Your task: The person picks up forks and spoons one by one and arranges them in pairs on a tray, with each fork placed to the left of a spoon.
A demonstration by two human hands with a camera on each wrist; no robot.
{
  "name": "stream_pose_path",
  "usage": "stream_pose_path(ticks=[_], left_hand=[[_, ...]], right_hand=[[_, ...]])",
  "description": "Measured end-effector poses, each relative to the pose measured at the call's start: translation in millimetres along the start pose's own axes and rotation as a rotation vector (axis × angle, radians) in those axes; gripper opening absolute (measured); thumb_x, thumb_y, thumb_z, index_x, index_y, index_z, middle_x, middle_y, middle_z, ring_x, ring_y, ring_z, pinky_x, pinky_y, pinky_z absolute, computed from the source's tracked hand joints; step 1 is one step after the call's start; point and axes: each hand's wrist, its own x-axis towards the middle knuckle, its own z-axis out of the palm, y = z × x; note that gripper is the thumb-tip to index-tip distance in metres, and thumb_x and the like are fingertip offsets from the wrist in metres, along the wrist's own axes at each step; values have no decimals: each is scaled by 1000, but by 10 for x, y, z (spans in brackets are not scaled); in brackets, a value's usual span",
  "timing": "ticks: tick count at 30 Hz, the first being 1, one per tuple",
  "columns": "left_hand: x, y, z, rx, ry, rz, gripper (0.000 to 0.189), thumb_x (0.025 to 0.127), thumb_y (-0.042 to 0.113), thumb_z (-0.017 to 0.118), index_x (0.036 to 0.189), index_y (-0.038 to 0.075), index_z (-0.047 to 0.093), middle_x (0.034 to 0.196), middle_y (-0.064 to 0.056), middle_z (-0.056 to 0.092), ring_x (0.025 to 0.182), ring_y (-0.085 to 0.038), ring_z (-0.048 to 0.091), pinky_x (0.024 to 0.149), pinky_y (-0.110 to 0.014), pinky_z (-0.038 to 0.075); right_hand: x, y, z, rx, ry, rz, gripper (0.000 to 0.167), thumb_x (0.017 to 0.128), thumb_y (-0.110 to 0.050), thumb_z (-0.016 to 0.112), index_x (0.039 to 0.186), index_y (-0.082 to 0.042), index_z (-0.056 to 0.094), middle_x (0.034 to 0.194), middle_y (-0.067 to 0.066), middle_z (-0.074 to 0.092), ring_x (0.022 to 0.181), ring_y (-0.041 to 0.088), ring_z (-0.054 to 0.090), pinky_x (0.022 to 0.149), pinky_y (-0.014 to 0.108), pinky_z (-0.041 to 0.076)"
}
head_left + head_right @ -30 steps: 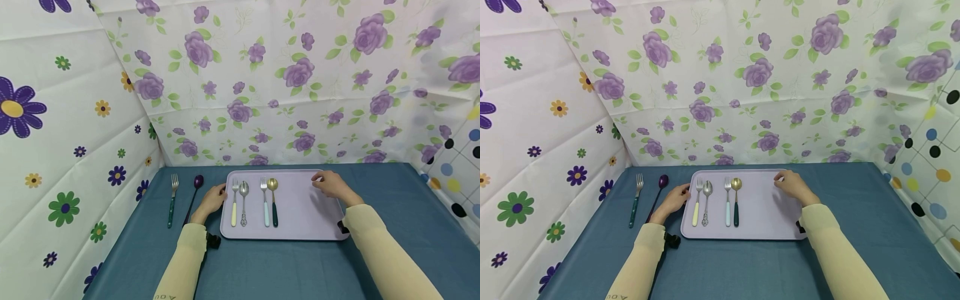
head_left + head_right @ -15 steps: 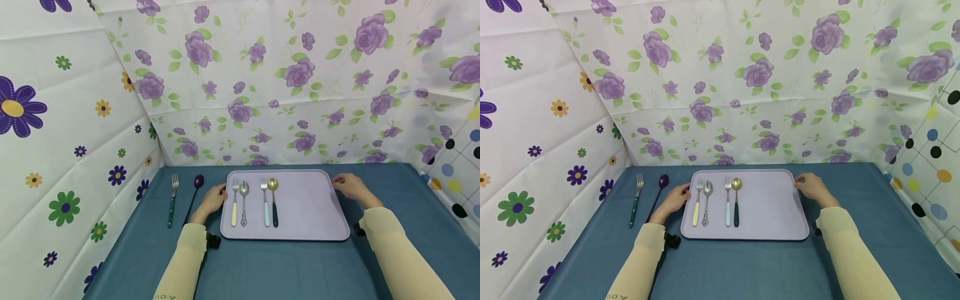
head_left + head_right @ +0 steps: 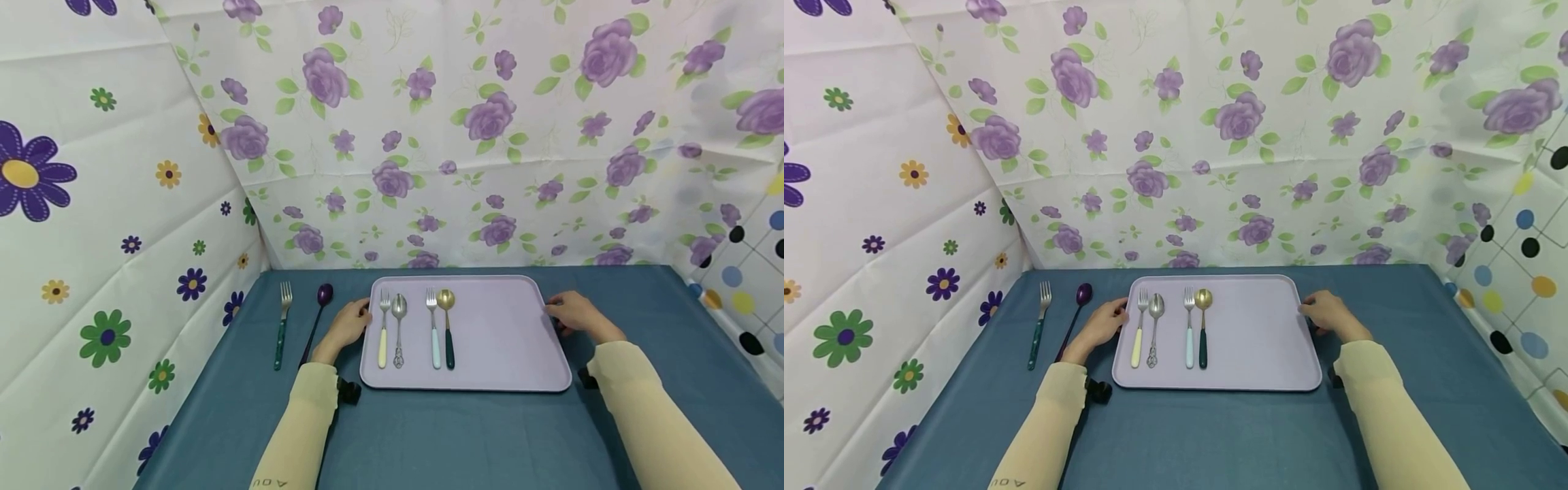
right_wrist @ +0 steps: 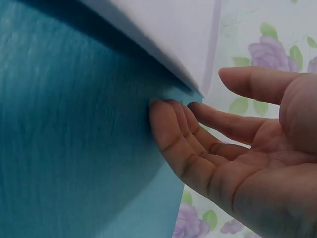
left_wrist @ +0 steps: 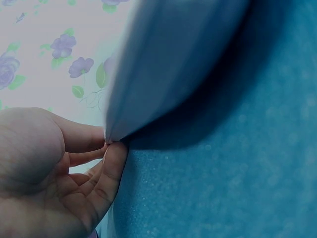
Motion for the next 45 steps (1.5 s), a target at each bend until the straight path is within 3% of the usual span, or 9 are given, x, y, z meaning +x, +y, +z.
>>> stream_pose_path(ticks=[4, 17, 24, 31, 38, 45], left_hand=[[1, 24, 1, -5, 4, 1, 45, 105, 8, 52, 148, -6, 52, 102, -14, 59, 88, -24, 56, 77, -37, 46], [-26, 48, 9, -37, 5, -17, 46, 106, 9, 53, 150, -5, 51, 102, -13, 58, 85, -22, 56, 76, -37, 48], [-99, 3, 29, -7, -26, -17, 50, 106, 10, 52, 152, -8, 45, 106, -16, 62, 94, -28, 59, 88, -46, 48], [-78, 37, -46, -34, -44, -22, 53, 107, 9, 51, 155, -10, 38, 106, -16, 64, 87, -25, 65, 86, -45, 52], [-101, 68, -89, -79, -61, -39, 52, 108, 9, 50, 156, -6, 39, 114, -20, 64, 97, -30, 70, 88, -45, 57], [-176, 6, -202, -117, -57, 7, 51, 108, 7, 50, 156, -7, 40, 117, -24, 61, 97, -32, 71, 86, -43, 58]], right_hand=[[11, -39, 40, 17, -34, 18, 57, 106, -19, 52, 141, 24, 41, 100, 29, 63, 77, 26, 66, 66, 39, 60], [18, -3, 72, 61, -31, -2, 55, 103, -12, 53, 143, 23, 39, 108, 31, 63, 80, 26, 67, 65, 39, 59], [-5, 144, 217, 93, -6, -16, 52, 102, -9, 54, 141, 22, 42, 99, 24, 66, 71, 21, 66, 61, 38, 58], [-15, 125, 253, 79, 31, -45, 51, 100, -7, 54, 140, 22, 43, 97, 24, 65, 70, 21, 66, 60, 38, 59], [9, 95, 221, 47, 65, -54, 51, 98, -6, 55, 139, 23, 44, 94, 24, 67, 62, 18, 65, 58, 36, 58], [-7, 65, 220, 46, 78, -48, 50, 98, -6, 54, 139, 22, 45, 101, 28, 68, 62, 18, 66, 59, 37, 58]])
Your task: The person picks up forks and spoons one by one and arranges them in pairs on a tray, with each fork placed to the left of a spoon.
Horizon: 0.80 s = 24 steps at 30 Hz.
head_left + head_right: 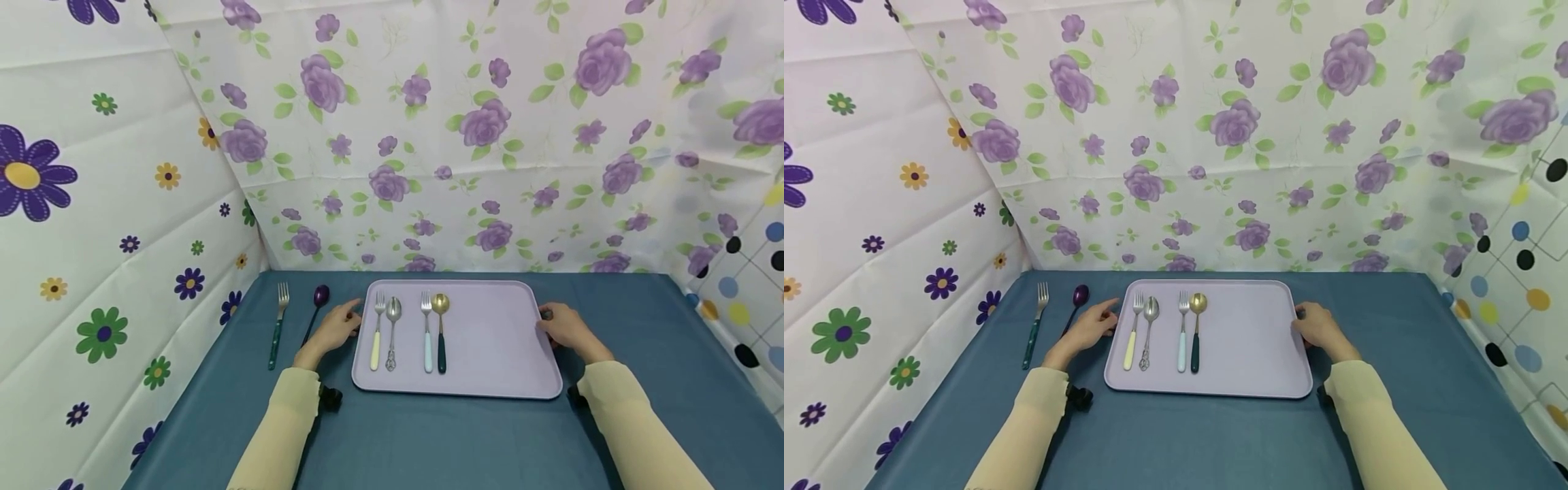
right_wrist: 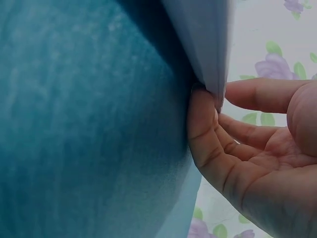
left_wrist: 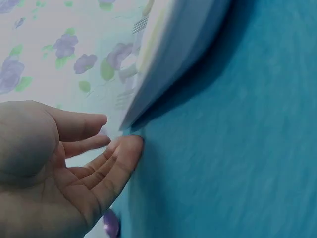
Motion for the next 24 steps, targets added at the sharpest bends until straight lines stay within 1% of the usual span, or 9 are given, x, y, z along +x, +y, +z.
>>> stream_pose_path(ticks=[5, 8, 14, 18, 20, 24], left_hand=[[-36, -35, -147, 28, 34, 24, 50, 107, 5, 51, 155, -7, 41, 116, -23, 63, 90, -32, 69, 78, -41, 58], [-36, -45, -209, 59, 40, 28, 50, 107, 5, 52, 154, -7, 42, 115, -22, 64, 88, -32, 69, 76, -40, 58], [-27, -50, -254, 83, 33, 15, 49, 108, 6, 51, 155, -7, 41, 114, -21, 64, 86, -31, 68, 76, -41, 57], [-42, -57, -274, 77, 17, 15, 50, 108, 7, 50, 155, -7, 40, 112, -20, 65, 88, -32, 68, 77, -41, 57], [-63, -69, -298, 69, 15, 16, 50, 108, 6, 50, 156, -7, 40, 111, -20, 64, 90, -33, 68, 77, -41, 57], [-144, -99, -373, 65, 41, 5, 49, 109, 6, 48, 156, -6, 40, 110, -22, 64, 89, -35, 68, 76, -40, 57]], right_hand=[[-18, 6, 23, 16, 10, -16, 50, 97, -4, 53, 139, 22, 45, 100, 28, 67, 61, 19, 66, 58, 38, 58], [-12, 20, 25, 17, 26, -19, 49, 97, -2, 53, 138, 22, 46, 98, 27, 68, 59, 19, 66, 57, 37, 58], [25, 46, -13, 11, 38, -36, 47, 97, 0, 55, 138, 22, 46, 98, 28, 68, 59, 20, 66, 56, 37, 58], [30, 60, -20, 2, 35, -38, 47, 97, 1, 55, 138, 22, 46, 98, 28, 67, 60, 20, 67, 57, 38, 58], [28, 68, -7, -13, 34, -42, 47, 97, 1, 55, 138, 23, 45, 98, 28, 66, 59, 20, 67, 57, 38, 58], [22, 78, 43, -53, 32, -56, 47, 98, 1, 55, 138, 23, 45, 95, 25, 67, 57, 19, 66, 57, 37, 57]])
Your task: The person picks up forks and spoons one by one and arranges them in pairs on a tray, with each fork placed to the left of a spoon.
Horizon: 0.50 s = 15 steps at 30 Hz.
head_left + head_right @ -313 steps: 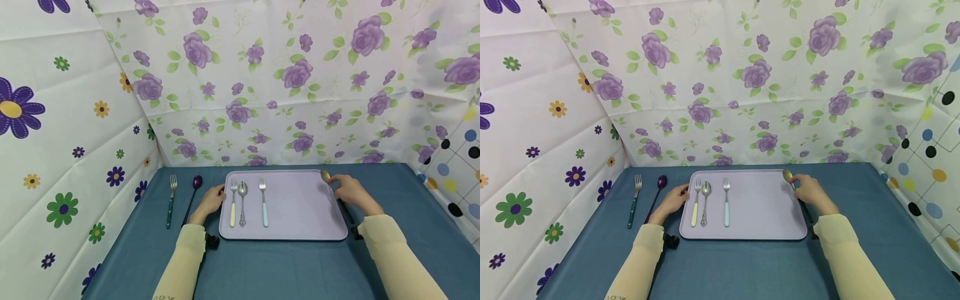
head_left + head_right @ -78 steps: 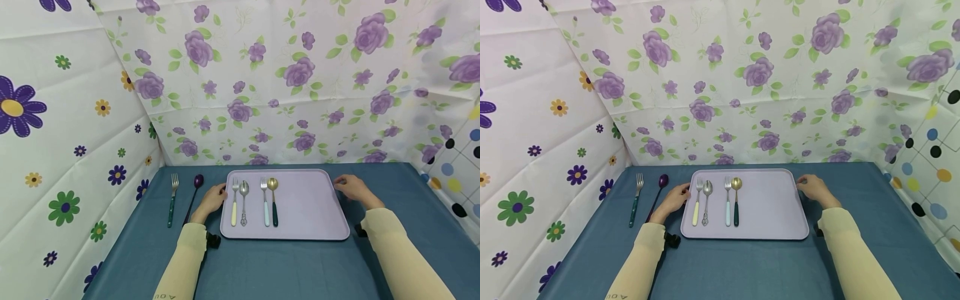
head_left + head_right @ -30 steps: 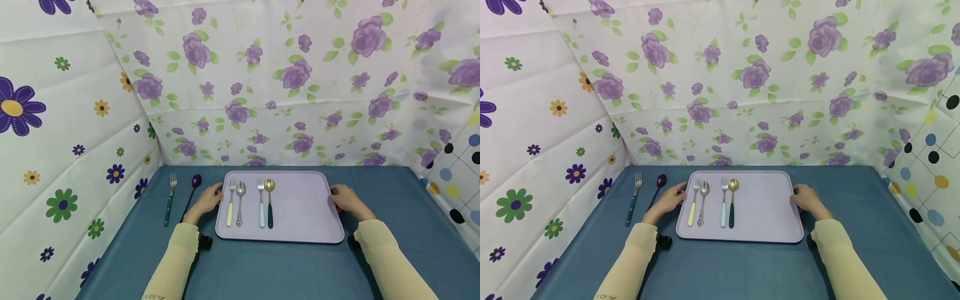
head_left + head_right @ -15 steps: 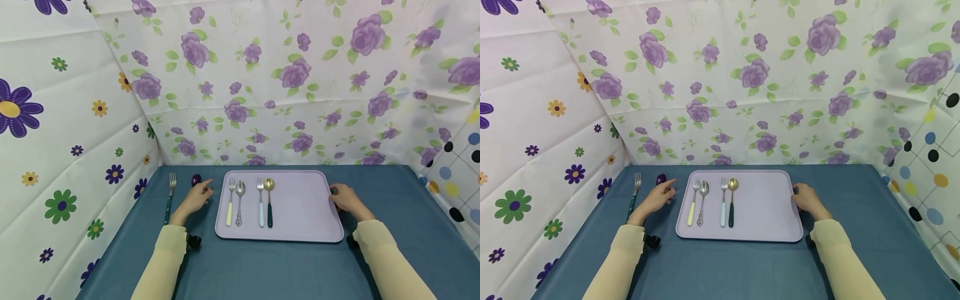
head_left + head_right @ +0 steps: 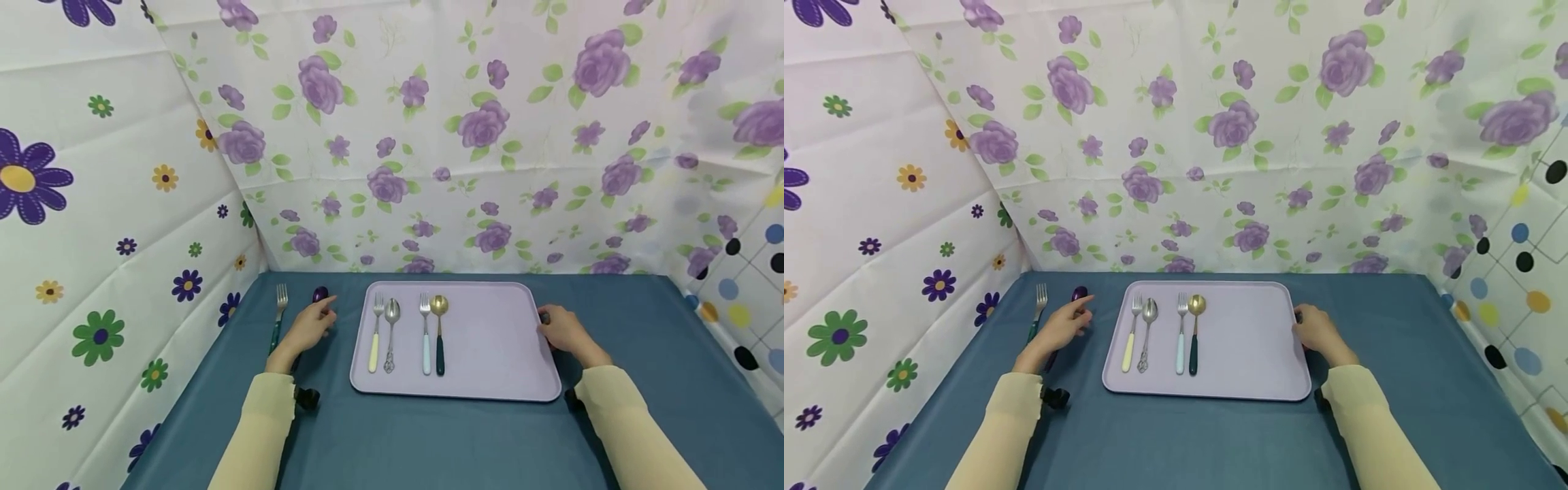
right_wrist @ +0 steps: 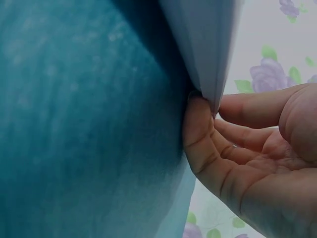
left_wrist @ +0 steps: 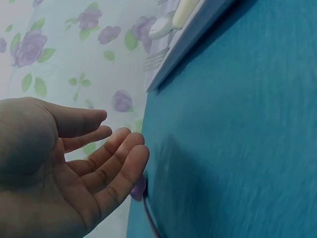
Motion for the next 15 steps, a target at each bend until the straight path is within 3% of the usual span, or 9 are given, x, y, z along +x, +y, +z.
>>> stream_pose_path(ticks=[9, 15], left_hand=[[-114, -77, -187, -63, 28, 11, 49, 110, 7, 46, 156, -8, 38, 109, -27, 60, 93, -41, 65, 80, -46, 57], [-88, -86, -248, -72, 27, 11, 49, 111, 7, 46, 157, -7, 37, 117, -30, 59, 97, -43, 64, 82, -50, 57]], right_hand=[[-27, -10, 28, 11, -3, -11, 46, 97, 3, 56, 137, 23, 45, 92, 24, 67, 56, 20, 65, 57, 38, 57], [-31, 15, 5, 6, 4, -47, 47, 97, 3, 57, 137, 23, 46, 86, 18, 64, 55, 19, 63, 56, 37, 56]])
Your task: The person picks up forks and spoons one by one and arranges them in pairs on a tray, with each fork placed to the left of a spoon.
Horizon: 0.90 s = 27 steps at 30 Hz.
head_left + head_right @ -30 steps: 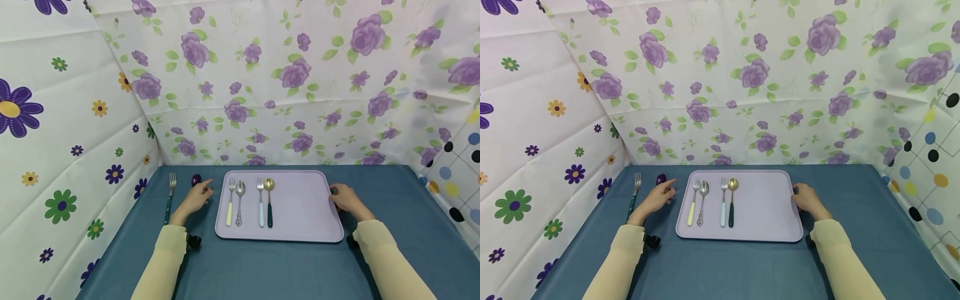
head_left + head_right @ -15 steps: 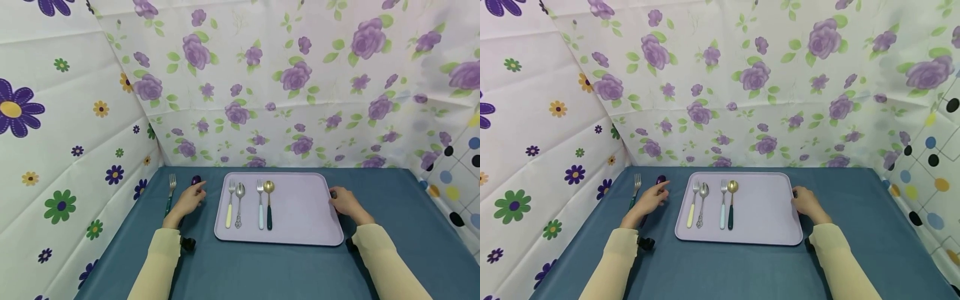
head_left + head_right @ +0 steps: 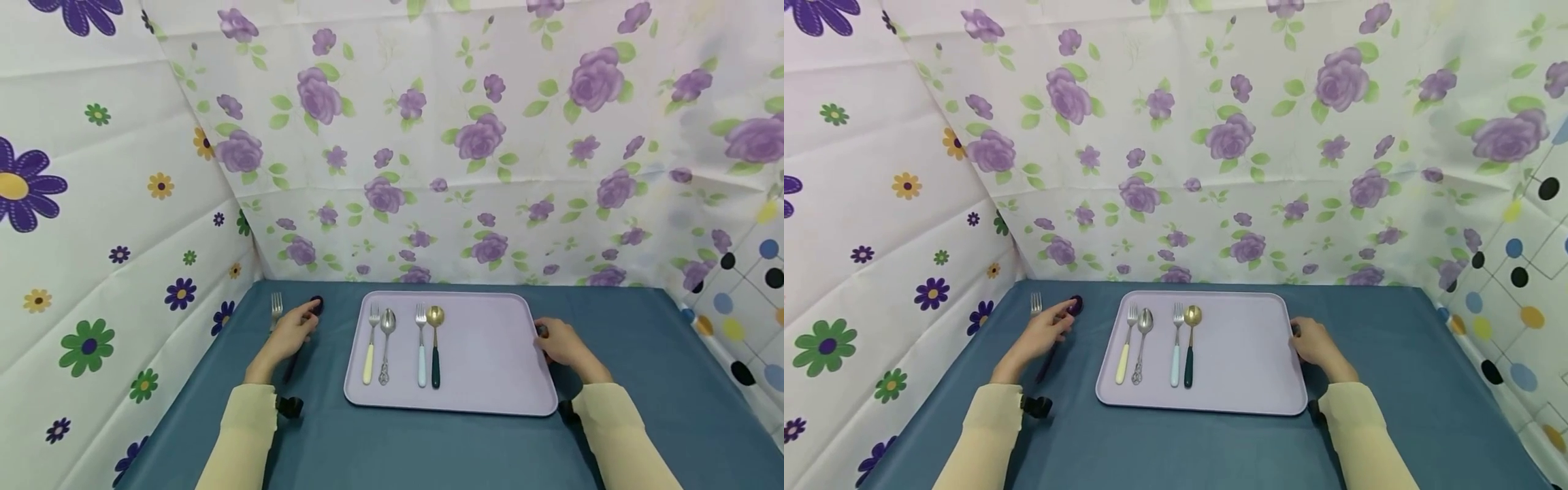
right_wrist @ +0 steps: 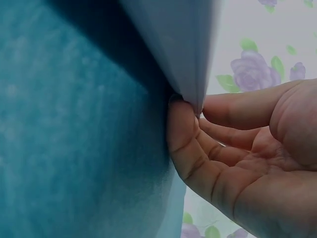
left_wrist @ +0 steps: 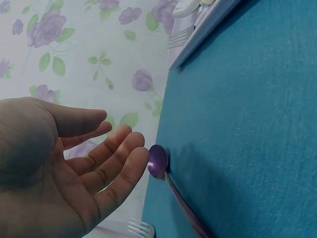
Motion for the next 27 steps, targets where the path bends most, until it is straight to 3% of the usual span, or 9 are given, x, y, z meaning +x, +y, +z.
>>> stream_pose_path(ticks=[13, 18, 22, 27], left_hand=[[-67, 45, -155, 81, 21, 9, 49, 110, 7, 48, 156, -9, 38, 121, -30, 61, 98, -41, 65, 79, -46, 55], [-57, 35, -223, 141, 82, -13, 50, 110, 10, 47, 157, -6, 38, 126, -27, 62, 105, -37, 62, 83, -48, 48], [-49, 21, -282, 165, 126, -7, 51, 108, 7, 47, 156, -8, 38, 126, -29, 61, 111, -42, 60, 87, -53, 47], [-44, -19, -343, 192, 137, -22, 51, 107, 5, 47, 155, -11, 38, 124, -31, 59, 117, -47, 57, 92, -58, 47]], right_hand=[[-43, 0, -5, 26, -12, 0, 46, 97, 2, 57, 137, 23, 46, 86, 18, 63, 56, 19, 63, 56, 36, 55], [-31, -11, -27, 44, -36, 17, 49, 99, 0, 56, 141, 22, 44, 93, 20, 64, 61, 21, 64, 60, 39, 57], [-37, -13, -47, 63, -48, 28, 49, 100, 0, 56, 143, 21, 43, 95, 21, 64, 63, 21, 64, 61, 40, 57], [-38, -8, -48, 74, -47, 29, 50, 100, 0, 55, 143, 21, 42, 97, 22, 64, 64, 21, 65, 61, 39, 58]])
